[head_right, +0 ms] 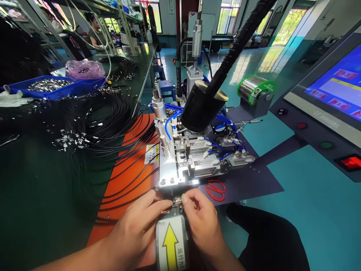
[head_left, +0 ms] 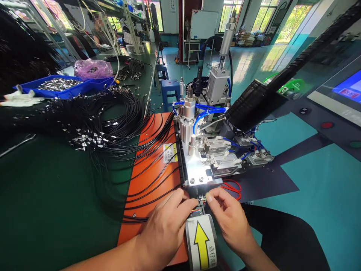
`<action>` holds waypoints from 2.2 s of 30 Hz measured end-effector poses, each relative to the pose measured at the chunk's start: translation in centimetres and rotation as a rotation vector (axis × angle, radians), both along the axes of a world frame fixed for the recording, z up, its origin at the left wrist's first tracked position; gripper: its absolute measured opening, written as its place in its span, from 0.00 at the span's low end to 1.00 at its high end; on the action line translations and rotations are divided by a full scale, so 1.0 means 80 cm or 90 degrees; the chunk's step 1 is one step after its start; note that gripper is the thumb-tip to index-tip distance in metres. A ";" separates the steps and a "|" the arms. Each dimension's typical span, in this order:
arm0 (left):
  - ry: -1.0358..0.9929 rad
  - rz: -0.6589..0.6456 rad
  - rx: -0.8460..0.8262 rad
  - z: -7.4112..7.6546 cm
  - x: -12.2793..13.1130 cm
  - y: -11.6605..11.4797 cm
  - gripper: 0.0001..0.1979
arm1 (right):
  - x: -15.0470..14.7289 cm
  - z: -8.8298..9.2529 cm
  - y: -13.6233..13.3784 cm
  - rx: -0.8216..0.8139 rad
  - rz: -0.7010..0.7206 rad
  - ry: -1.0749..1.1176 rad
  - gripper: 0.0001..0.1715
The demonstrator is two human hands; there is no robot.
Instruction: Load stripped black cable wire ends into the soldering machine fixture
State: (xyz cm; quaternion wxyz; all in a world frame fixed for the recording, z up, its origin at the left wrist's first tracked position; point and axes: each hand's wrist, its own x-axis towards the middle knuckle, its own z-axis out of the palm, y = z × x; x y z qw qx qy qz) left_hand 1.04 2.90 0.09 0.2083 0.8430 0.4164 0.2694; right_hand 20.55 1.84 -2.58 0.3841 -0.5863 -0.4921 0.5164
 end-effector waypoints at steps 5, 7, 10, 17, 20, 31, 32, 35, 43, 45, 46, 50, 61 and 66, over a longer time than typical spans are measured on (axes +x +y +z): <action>0.002 -0.013 -0.014 0.000 0.000 0.000 0.16 | 0.000 -0.003 -0.002 0.029 0.007 -0.024 0.16; 0.002 -0.016 -0.015 0.000 0.000 0.000 0.15 | 0.000 -0.002 -0.003 0.035 0.010 -0.027 0.16; 0.004 -0.017 -0.014 0.001 0.001 0.000 0.15 | 0.000 0.000 -0.002 0.040 0.012 -0.033 0.16; 0.006 -0.023 -0.013 0.000 0.000 0.001 0.15 | -0.001 0.002 0.001 0.038 0.016 -0.053 0.16; 0.004 -0.022 -0.008 -0.001 0.000 0.001 0.15 | -0.001 0.000 0.001 0.033 0.017 -0.052 0.17; 0.002 -0.032 -0.013 -0.006 0.001 0.001 0.14 | -0.001 -0.007 -0.001 0.037 0.009 -0.055 0.18; 0.002 -0.032 -0.010 -0.006 0.001 0.001 0.14 | -0.001 -0.007 -0.001 0.040 0.009 -0.061 0.18; 0.006 -0.034 0.000 -0.006 0.001 0.001 0.13 | -0.001 -0.009 -0.002 0.053 0.006 -0.083 0.18; 0.138 -0.023 0.059 0.008 0.007 -0.001 0.12 | -0.004 -0.019 0.001 0.071 -0.013 -0.073 0.17; 0.145 -0.013 0.071 0.009 0.008 -0.002 0.12 | -0.002 -0.019 0.000 0.035 -0.022 -0.027 0.17; 0.144 -0.009 0.077 0.008 0.008 -0.002 0.12 | -0.001 -0.017 -0.002 0.007 -0.030 0.003 0.18; 0.133 -0.002 0.078 0.003 0.007 -0.003 0.12 | 0.003 -0.007 -0.010 -0.089 -0.031 0.130 0.19; 0.130 0.003 0.079 -0.001 0.006 -0.004 0.14 | -0.002 0.018 -0.010 -0.069 0.005 0.026 0.20; 0.133 0.001 0.073 0.001 0.007 -0.004 0.16 | 0.002 0.025 -0.009 0.048 0.056 -0.172 0.16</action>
